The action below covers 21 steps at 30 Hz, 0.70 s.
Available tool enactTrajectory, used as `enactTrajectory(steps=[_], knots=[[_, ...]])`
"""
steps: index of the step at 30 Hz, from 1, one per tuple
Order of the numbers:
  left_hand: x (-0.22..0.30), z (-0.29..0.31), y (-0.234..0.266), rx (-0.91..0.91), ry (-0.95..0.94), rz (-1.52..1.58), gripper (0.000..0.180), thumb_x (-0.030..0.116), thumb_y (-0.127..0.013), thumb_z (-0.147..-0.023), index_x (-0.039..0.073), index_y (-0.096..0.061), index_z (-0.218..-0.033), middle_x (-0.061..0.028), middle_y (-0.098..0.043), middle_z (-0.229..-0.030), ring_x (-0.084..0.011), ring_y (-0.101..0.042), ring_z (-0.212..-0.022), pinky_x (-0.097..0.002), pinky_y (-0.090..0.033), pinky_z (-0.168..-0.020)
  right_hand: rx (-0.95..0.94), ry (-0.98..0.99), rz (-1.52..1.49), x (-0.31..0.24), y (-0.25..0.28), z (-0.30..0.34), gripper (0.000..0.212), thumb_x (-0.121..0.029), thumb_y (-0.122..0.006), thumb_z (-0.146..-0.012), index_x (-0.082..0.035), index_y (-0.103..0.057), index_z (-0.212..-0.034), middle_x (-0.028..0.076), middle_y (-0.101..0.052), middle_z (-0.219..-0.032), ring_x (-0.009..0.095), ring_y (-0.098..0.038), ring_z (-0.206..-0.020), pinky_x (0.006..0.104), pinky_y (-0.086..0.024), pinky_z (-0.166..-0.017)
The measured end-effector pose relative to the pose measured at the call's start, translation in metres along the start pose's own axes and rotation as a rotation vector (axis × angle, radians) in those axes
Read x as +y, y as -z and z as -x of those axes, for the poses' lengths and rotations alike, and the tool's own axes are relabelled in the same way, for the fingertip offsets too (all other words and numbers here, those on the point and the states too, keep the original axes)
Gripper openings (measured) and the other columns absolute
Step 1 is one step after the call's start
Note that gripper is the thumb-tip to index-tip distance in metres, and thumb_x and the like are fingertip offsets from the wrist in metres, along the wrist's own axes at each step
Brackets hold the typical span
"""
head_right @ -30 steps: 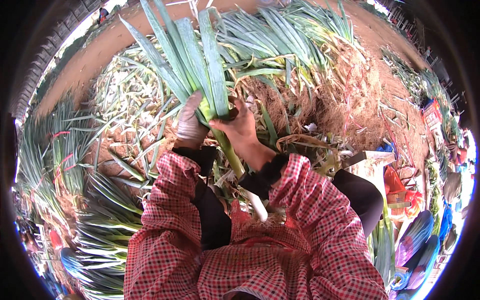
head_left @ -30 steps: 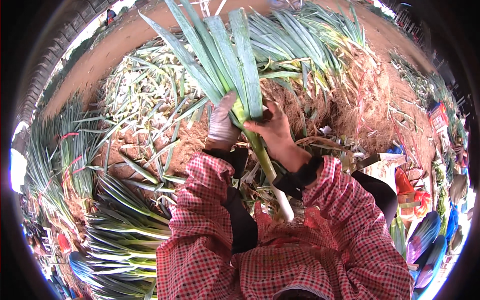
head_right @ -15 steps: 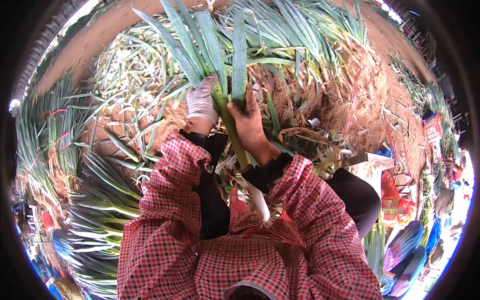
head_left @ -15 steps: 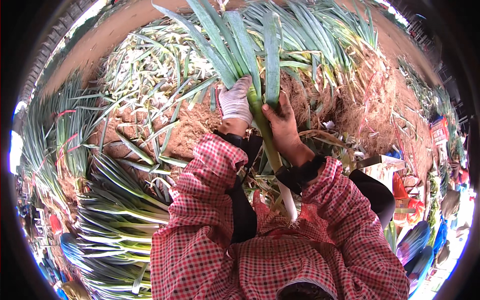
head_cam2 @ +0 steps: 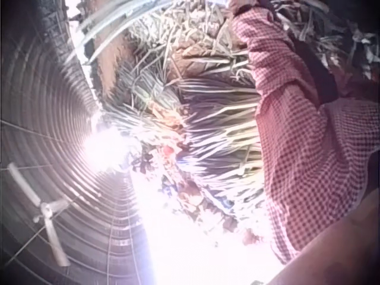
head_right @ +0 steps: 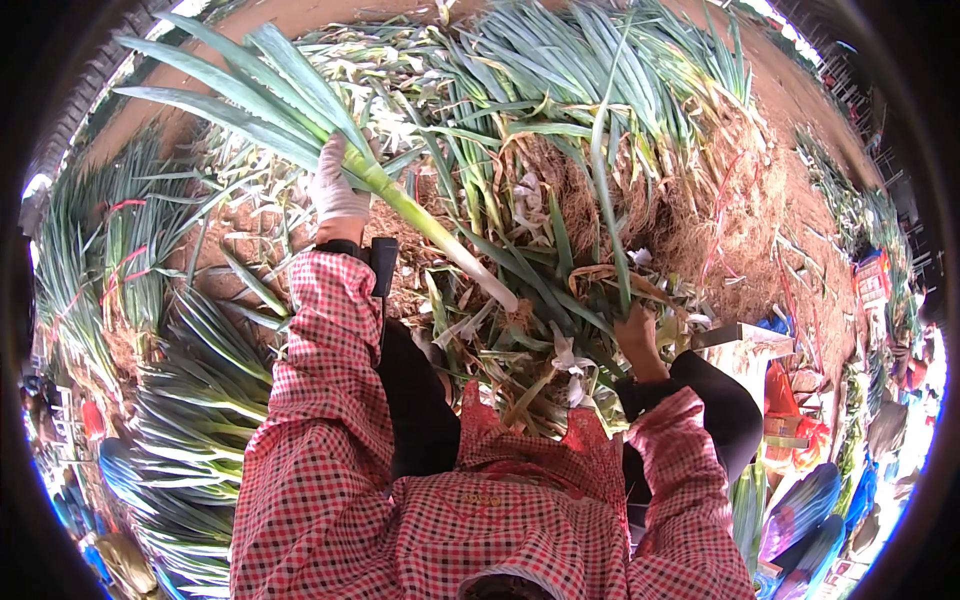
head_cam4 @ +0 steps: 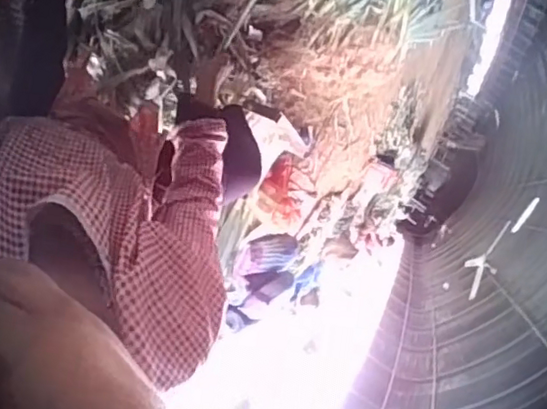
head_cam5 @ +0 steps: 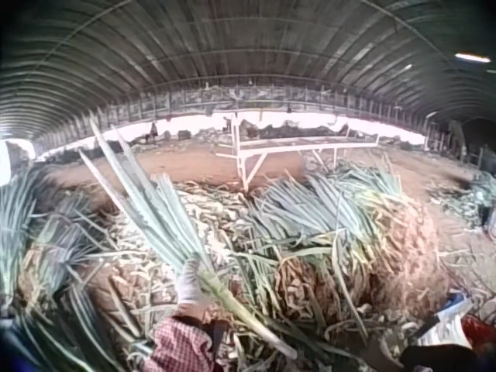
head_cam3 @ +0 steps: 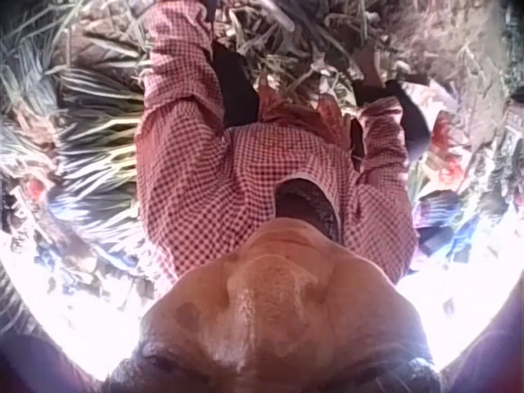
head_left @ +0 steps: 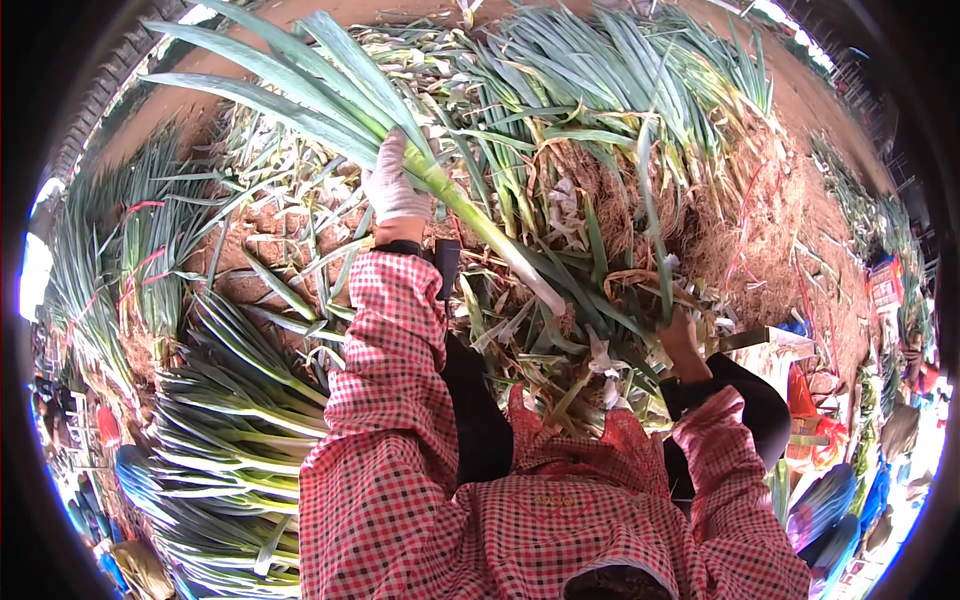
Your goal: Peeling the outer layers of harvested leeks and sorting them.
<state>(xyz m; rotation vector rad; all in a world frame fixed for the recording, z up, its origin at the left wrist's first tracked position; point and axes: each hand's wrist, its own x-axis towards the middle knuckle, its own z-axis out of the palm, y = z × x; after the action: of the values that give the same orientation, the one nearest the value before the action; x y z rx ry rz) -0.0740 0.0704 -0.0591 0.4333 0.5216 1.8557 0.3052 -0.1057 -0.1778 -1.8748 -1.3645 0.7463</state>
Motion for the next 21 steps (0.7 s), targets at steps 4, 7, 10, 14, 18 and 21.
enactTrajectory(steps=[4,7,10,14,18,21], knots=[[-0.001,0.033,-0.023,-0.154,0.045,-0.027,0.029,0.01,-0.06,-0.079,-0.003,-0.05,-0.103,-0.0139,-0.06,-0.086,-0.0244,-0.062,-0.068,-0.0345,-0.055,-0.06,0.238,0.523,0.303,-0.085,-0.039,0.0,0.053,-0.014,-0.072,-0.062,-0.005,-0.054,-0.111,0.013,-0.057,-0.1,0.029,-0.054,-0.093,0.0363,-0.043,-0.08],[-0.007,0.046,-0.026,-0.148,0.11,-0.017,0.029,0.005,-0.06,-0.077,-0.002,-0.049,-0.104,-0.0133,-0.059,-0.087,-0.0241,-0.062,-0.069,-0.0338,-0.054,-0.058,0.227,0.717,0.132,-0.197,-0.097,-0.006,0.054,-0.019,-0.075,-0.059,-0.007,-0.056,-0.109,0.014,-0.056,-0.102,0.03,-0.054,-0.09,0.0379,-0.043,-0.079],[-0.023,0.05,-0.035,-0.109,0.078,-0.098,0.034,-0.001,-0.059,-0.074,0.0,-0.048,-0.106,-0.0113,-0.057,-0.089,-0.0213,-0.059,-0.07,-0.0313,-0.052,-0.063,0.255,0.782,0.083,-0.222,-0.122,-0.015,0.024,-0.012,-0.065,-0.064,-0.006,-0.057,-0.086,0.011,-0.054,-0.089,0.027,-0.051,-0.082,0.0392,-0.04,-0.071],[-0.032,0.026,-0.012,0.061,-0.115,-0.328,0.045,-0.005,-0.061,-0.068,0.0,-0.046,-0.11,-0.0081,-0.057,-0.095,-0.0167,-0.053,-0.078,-0.0257,-0.043,-0.074,0.28,1.335,0.307,-0.214,-0.122,-0.007,0.015,-0.009,-0.055,-0.062,-0.005,-0.054,-0.076,0.008,-0.048,-0.079,0.024,-0.049,-0.081,0.0372,-0.04,-0.071],[-0.049,0.023,-0.01,0.088,-0.185,-0.241,0.048,-0.006,-0.061,-0.067,-0.002,-0.044,-0.112,-0.0089,-0.055,-0.099,-0.0172,-0.053,-0.078,-0.0264,-0.044,-0.074,-0.13,1.497,0.408,-0.204,-0.087,-0.012,0.011,-0.01,-0.054,-0.059,-0.007,-0.05,-0.07,0.005,-0.046,-0.076,0.02,-0.048,-0.082,0.0339,-0.04,-0.078],[-0.042,0.022,-0.015,0.124,-0.151,-0.213,0.049,-0.008,-0.061,-0.067,-0.003,-0.043,-0.112,-0.0092,-0.055,-0.098,-0.0172,-0.053,-0.079,-0.0263,-0.045,-0.074,-0.464,1.453,0.552,-0.201,-0.07,-0.002,0.01,-0.011,-0.055,-0.06,-0.008,-0.05,-0.068,0.005,-0.047,-0.076,0.018,-0.049,-0.083,0.0315,-0.038,-0.083]])
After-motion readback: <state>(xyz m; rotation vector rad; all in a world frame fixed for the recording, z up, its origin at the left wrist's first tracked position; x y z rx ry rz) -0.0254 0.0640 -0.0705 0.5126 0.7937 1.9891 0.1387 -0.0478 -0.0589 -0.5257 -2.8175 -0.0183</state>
